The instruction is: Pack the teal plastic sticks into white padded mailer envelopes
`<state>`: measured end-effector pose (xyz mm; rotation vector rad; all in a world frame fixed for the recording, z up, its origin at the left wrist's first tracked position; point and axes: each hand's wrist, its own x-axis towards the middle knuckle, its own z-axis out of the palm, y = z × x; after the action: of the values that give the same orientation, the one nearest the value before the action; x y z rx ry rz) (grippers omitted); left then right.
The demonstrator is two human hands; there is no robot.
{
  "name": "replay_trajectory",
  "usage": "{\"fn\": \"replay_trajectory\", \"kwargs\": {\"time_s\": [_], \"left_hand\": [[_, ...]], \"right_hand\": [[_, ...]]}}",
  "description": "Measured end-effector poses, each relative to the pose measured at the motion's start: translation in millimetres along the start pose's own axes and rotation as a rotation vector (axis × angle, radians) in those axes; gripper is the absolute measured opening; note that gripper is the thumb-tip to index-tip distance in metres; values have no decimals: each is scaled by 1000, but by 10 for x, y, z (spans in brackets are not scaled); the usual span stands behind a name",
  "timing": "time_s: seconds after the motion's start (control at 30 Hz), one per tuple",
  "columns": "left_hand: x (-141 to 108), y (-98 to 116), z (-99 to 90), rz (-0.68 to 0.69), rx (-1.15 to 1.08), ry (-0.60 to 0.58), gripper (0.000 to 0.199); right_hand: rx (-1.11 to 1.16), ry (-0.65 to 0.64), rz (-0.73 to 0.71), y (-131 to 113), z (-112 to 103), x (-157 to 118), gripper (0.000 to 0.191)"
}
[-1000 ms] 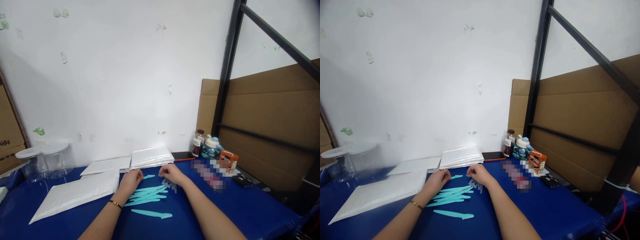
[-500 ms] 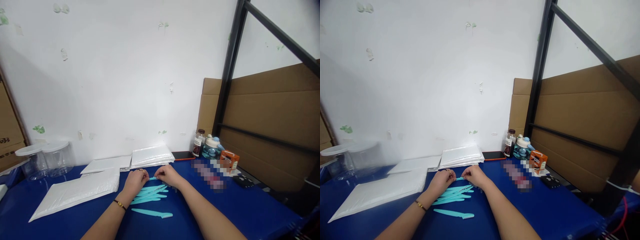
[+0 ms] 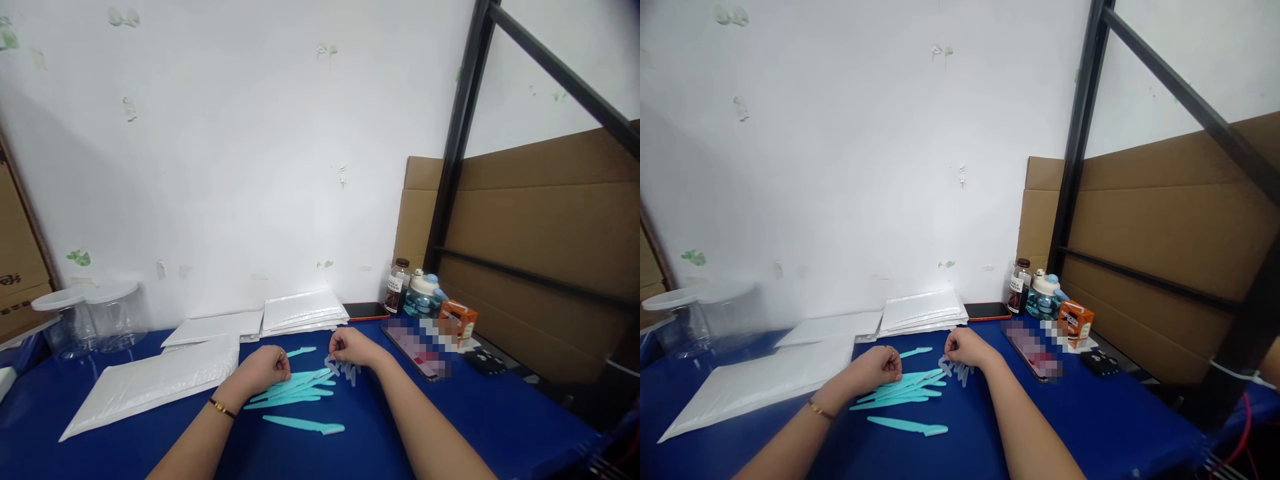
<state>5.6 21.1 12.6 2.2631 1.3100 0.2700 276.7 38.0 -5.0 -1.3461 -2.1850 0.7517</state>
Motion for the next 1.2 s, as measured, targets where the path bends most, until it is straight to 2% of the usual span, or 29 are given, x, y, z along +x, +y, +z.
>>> {"fn": "replay_trajectory", "kwargs": {"time_s": [0.1, 0.27, 0.37, 0.67, 0.83, 1.1, 1.2], "left_hand": [[-19, 46, 8, 0, 53, 79, 13], [-12, 87, 28, -18, 71, 233, 15], [10, 75, 31, 2, 57, 246, 15], [47, -41, 36, 12, 27, 264, 12], [59, -67, 43, 17, 41, 261, 11], [9, 57, -12, 54, 70, 271, 12], [5, 99, -12, 41, 102, 285, 13]], "right_hand": [[10, 0, 19, 7, 30, 16, 6], [35, 38, -49, -59, 44, 6, 9], [82, 74, -96, -86, 64, 15, 16], [88, 101, -95, -68, 53, 23, 12], [170, 93, -129, -92, 40, 12, 13], [400, 70, -127, -186, 81, 11, 14], [400, 94, -100, -218, 136, 48, 11]]}}
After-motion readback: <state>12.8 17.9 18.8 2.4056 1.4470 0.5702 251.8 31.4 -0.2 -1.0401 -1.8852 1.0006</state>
